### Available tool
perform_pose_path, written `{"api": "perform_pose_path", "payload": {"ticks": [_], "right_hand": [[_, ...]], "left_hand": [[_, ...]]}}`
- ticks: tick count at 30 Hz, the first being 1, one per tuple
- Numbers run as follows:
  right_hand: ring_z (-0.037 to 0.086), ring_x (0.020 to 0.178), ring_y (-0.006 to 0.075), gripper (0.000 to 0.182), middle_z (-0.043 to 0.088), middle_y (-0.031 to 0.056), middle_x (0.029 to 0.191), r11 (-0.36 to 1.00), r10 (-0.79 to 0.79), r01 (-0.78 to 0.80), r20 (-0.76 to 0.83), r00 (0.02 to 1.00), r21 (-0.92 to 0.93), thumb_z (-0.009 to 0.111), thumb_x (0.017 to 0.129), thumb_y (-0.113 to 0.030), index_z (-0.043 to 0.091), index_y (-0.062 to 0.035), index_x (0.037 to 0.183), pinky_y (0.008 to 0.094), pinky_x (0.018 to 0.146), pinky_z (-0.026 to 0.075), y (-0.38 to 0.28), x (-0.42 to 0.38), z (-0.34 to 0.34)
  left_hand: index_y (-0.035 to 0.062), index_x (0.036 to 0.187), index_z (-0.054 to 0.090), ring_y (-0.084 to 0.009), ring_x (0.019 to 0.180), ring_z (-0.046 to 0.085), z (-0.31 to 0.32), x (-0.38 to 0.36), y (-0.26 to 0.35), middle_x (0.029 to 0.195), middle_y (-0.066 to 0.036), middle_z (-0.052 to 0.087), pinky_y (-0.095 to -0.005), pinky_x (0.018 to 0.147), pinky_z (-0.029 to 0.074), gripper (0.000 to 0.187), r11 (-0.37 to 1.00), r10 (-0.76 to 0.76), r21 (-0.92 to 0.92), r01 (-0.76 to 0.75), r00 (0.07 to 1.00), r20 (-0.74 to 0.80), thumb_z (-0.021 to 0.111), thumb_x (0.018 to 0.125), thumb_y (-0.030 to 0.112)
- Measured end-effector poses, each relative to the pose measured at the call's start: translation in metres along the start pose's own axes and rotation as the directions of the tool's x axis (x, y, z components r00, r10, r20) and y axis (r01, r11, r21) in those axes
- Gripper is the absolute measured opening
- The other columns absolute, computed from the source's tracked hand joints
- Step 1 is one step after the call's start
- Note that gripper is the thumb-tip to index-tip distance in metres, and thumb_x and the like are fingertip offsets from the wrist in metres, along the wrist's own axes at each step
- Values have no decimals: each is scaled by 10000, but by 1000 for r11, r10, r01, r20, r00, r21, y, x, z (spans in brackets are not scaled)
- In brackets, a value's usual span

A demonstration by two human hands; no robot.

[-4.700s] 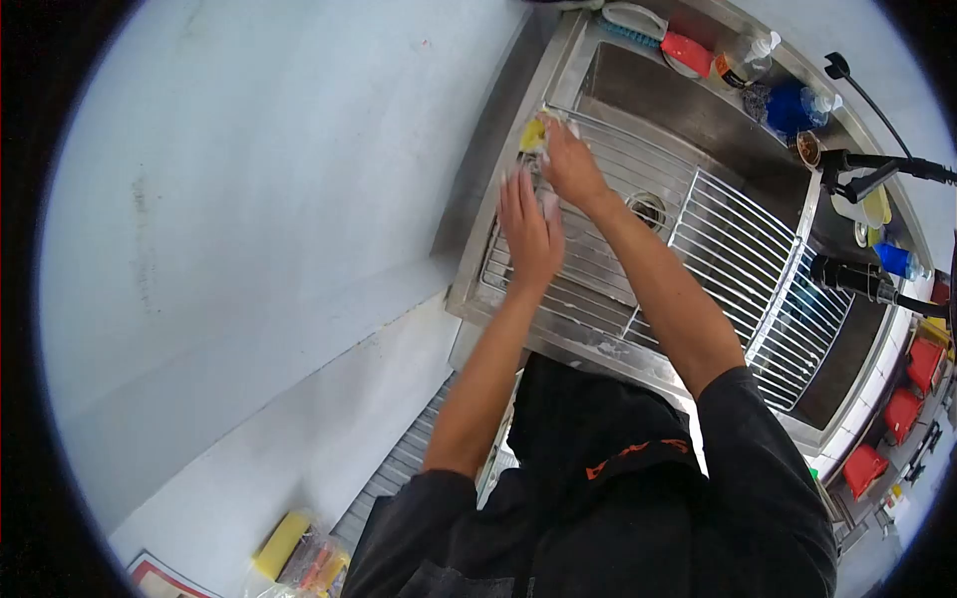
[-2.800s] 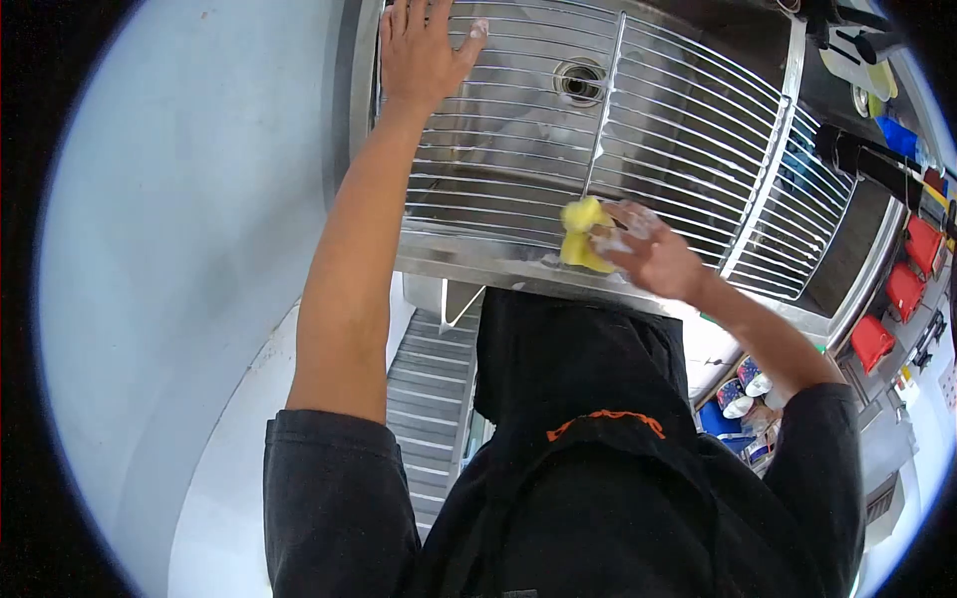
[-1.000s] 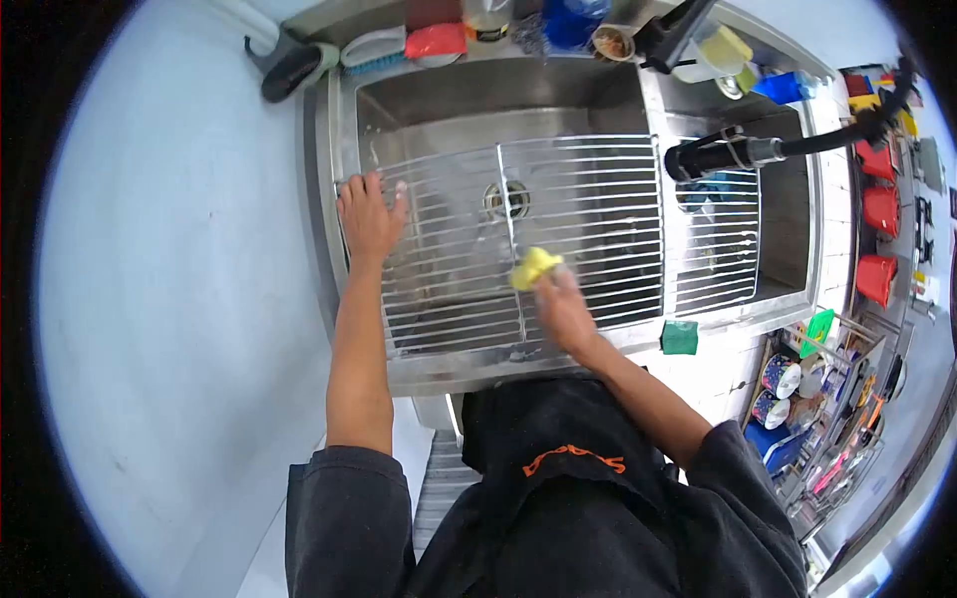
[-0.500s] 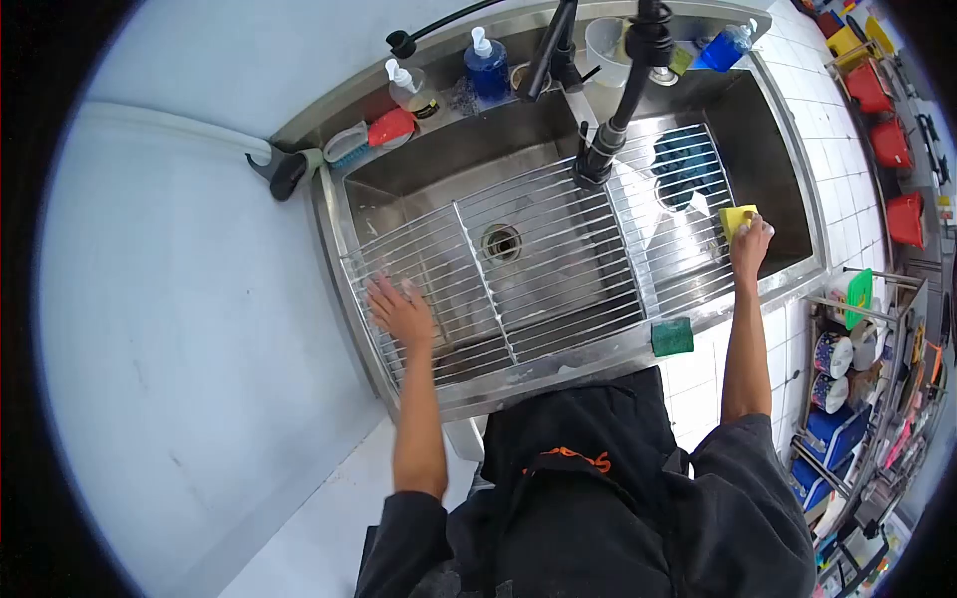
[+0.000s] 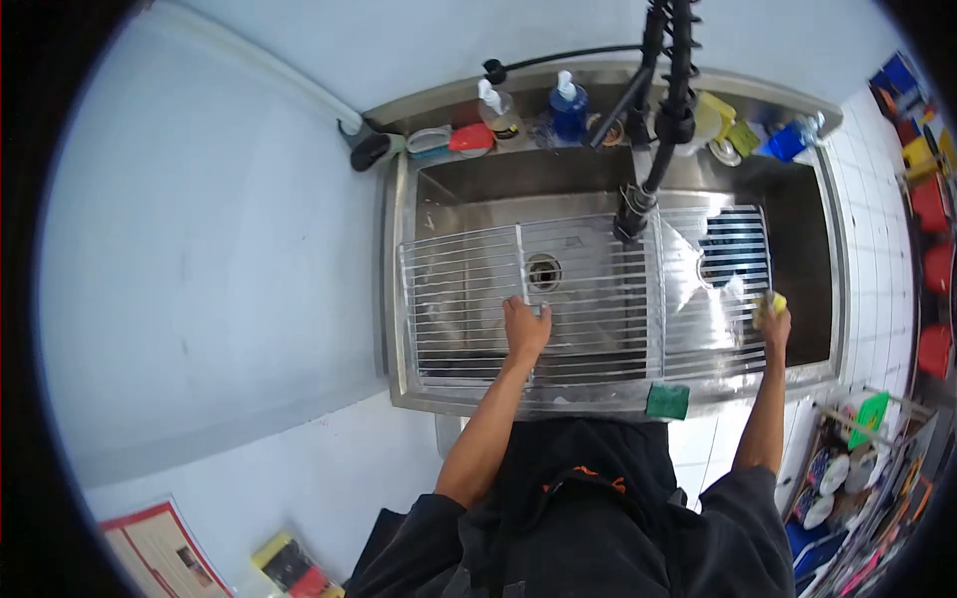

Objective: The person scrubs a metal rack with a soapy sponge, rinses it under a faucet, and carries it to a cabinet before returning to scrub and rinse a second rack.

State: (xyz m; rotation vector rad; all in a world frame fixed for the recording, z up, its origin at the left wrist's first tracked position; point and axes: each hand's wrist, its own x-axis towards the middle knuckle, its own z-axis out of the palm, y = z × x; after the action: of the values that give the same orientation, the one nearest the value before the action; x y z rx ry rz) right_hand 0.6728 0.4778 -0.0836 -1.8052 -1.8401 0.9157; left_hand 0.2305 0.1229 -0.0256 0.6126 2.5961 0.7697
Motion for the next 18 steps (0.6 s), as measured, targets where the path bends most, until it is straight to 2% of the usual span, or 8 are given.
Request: {"api": "perform_pose_path", "payload": {"ticks": [2,4,6,8,9,12,15,18], "right_hand": [[648,650,152,549,689,73,748,993,108,-109,-26,994,-40,638,939,-563,717,-21,971,346,584,514,4,4,-22],[618,605,143,546,669,69,709,999,10,-12,-42,999,-31,630,953,-544,718,-6,923,334,541,489,7,4,-55],[624,622,146,497,660,67,708,999,-42,42,-2,999,0,621,982,-463,689,19,884,331,542,484,2,5,-94],[588,602,122,519,630,43,684,995,-4,-3,-65,998,-103,615,982,-497,673,5,863,314,525,466,-42,-13,-126],[557,579,107,526,619,25,687,997,-3,6,-51,999,71,598,986,-523,667,-13,876,299,505,443,-62,-23,-133],[538,559,103,520,623,16,708,993,28,-24,-30,999,116,580,994,-530,668,-22,925,290,489,432,-94,-42,-150],[497,553,81,499,602,-1,715,986,64,-62,-14,998,152,577,998,-524,657,-33,971,259,481,387,-130,-69,-140],[489,562,70,514,596,-3,724,986,63,-68,39,997,150,568,992,-551,656,-45,1003,248,480,372,-160,-90,-117]], "left_hand": [[-110,1140,482,-471,1091,554,7,6,8,1182,-305,514,-503,947,470,521,1000,4,-22,-3,999,38,719,857,257],[-115,1153,478,-469,1081,564,21,8,22,1171,-309,521,-505,937,480,526,999,19,-29,-18,999,51,714,864,256],[-119,1145,489,-477,1074,571,35,13,34,1153,-316,532,-509,930,491,507,998,17,-53,-12,996,85,705,873,250],[-123,1139,495,-482,1072,573,41,21,48,1151,-317,537,-511,930,493,500,996,49,-75,-39,990,134,703,875,247],[-132,1142,500,-485,1097,567,43,27,54,1172,-326,539,-509,940,493,505,997,36,-68,-24,983,180,682,887,263],[-147,1175,491,-489,1119,561,62,51,54,1208,-343,529,-507,955,492,528,997,15,-78,2,977,212,651,900,274],[-155,1231,472,-488,1187,530,86,87,32,1260,-360,511,-497,1006,468,565,998,13,-67,2,977,212,633,905,276],[-158,1256,466,-483,1225,511,98,109,7,1287,-365,502,-491,1040,447,579,994,-73,-66,89,973,219,637,900,265]]}}
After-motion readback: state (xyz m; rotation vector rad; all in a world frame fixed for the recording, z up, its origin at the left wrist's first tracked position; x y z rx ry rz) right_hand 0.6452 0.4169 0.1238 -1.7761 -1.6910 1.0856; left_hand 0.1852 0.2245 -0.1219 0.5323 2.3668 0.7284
